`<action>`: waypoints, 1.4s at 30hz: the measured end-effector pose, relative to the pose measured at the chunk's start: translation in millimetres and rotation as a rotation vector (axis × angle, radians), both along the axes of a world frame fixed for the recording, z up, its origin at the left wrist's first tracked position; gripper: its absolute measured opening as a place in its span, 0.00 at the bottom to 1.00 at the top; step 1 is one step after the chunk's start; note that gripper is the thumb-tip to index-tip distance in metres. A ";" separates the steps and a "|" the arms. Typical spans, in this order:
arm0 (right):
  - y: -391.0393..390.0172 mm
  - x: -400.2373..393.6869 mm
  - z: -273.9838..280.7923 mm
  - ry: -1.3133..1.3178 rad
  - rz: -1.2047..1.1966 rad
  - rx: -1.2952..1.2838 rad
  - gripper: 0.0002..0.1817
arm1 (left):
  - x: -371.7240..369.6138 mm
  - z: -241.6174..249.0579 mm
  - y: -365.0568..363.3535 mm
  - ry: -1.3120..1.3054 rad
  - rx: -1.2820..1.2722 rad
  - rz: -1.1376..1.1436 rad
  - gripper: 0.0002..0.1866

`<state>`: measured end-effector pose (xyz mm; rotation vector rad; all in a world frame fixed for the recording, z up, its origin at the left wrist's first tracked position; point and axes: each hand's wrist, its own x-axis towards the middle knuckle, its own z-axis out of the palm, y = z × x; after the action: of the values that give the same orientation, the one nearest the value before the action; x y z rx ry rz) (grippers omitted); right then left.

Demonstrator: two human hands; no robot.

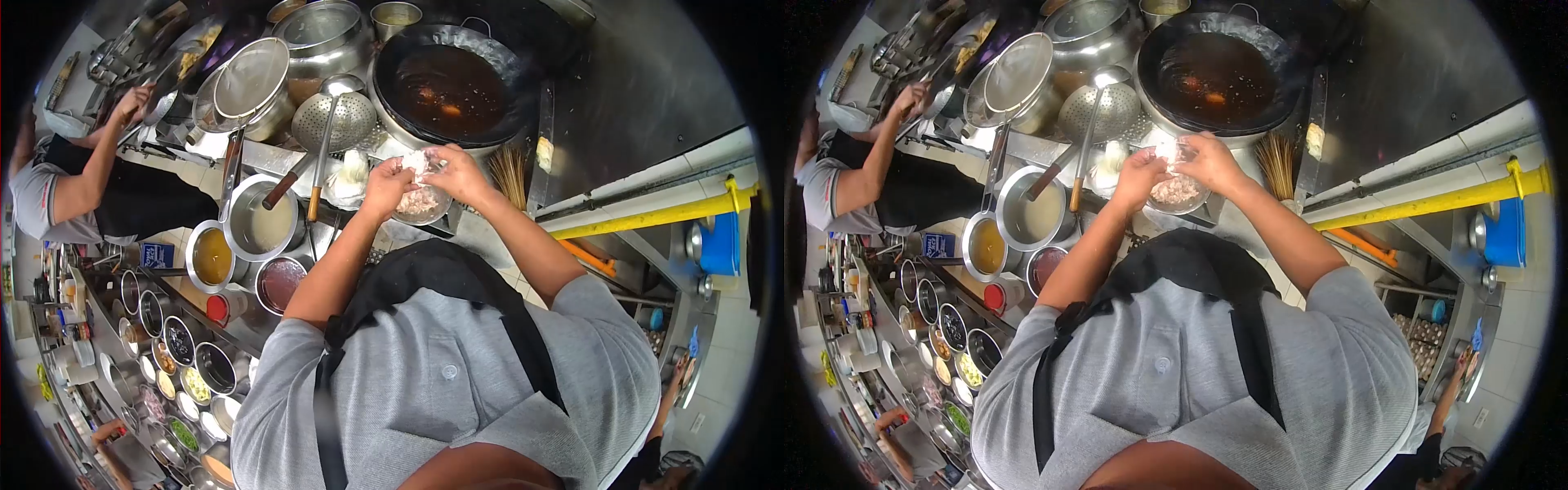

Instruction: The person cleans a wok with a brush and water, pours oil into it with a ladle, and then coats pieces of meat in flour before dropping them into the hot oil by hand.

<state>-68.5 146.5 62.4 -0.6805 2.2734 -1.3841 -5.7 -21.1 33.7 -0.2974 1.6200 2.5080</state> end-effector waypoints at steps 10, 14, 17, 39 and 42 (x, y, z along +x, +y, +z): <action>5.6 0.2 23.9 0.332 0.070 0.004 0.15 | 6.0 18.0 5.1 -0.079 0.186 0.089 0.13; 5.5 -2.1 16.2 0.190 0.050 -0.036 0.16 | 6.4 16.5 1.5 -0.045 0.459 0.024 0.14; 0.8 1.8 3.8 -0.092 0.156 -0.188 0.14 | 4.4 12.4 10.4 -0.051 0.013 0.062 0.10; 4.9 13.1 33.6 0.423 0.238 0.026 0.19 | 6.1 32.5 -4.8 0.027 -0.215 0.114 0.15; 7.2 5.4 35.5 0.067 -0.025 -0.153 0.16 | 4.5 22.4 -9.4 -0.027 -0.164 0.181 0.17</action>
<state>-63.2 153.7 97.8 -0.7594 2.2503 -1.5818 -1.3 -30.5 56.1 -0.5160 1.8697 2.4875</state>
